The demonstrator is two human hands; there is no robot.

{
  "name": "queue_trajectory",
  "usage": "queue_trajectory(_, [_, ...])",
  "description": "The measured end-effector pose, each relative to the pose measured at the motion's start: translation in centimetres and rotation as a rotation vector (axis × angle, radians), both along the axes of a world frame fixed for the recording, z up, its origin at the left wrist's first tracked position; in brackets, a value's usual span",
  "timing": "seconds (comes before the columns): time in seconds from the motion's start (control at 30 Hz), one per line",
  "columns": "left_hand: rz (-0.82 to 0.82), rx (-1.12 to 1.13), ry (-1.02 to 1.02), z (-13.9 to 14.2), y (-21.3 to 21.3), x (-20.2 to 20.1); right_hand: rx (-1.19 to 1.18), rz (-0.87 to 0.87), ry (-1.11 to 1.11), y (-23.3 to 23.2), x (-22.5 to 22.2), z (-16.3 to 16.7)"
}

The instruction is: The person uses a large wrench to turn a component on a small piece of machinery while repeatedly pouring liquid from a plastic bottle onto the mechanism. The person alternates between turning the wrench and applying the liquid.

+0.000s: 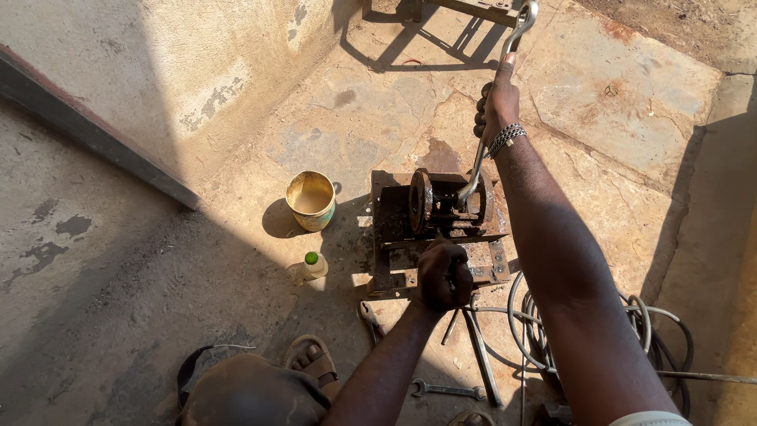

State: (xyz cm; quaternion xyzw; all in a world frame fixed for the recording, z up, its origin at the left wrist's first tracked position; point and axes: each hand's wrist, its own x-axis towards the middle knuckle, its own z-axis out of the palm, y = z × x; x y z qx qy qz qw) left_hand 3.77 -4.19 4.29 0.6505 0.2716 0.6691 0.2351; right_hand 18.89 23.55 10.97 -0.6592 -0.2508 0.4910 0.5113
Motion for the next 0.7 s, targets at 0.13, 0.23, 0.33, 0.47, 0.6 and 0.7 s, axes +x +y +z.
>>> queue_trajectory(0.13, [0.004,-0.006,0.007,-0.1,0.0,-0.1,0.243,0.132,-0.088,-2.9,-0.1,1.2])
queue_trajectory(0.23, [0.006,0.004,0.008,-0.2,0.3,0.1,0.310,0.159,0.010,-3.6,0.0,2.1])
queue_trajectory(0.33, [0.011,0.021,0.001,-0.1,0.5,0.3,0.398,0.157,0.106,-1.8,1.1,3.6])
queue_trajectory(0.47, [-0.009,0.005,-0.010,0.0,0.5,0.6,0.424,0.006,0.282,3.7,3.1,6.4])
queue_trajectory(0.6, [-0.011,0.032,-0.022,0.3,0.6,0.7,0.483,-0.022,0.250,7.4,4.4,7.0])
queue_trajectory(0.7, [-0.027,0.029,-0.019,0.1,0.7,0.7,0.406,-0.052,0.203,8.5,4.1,5.7])
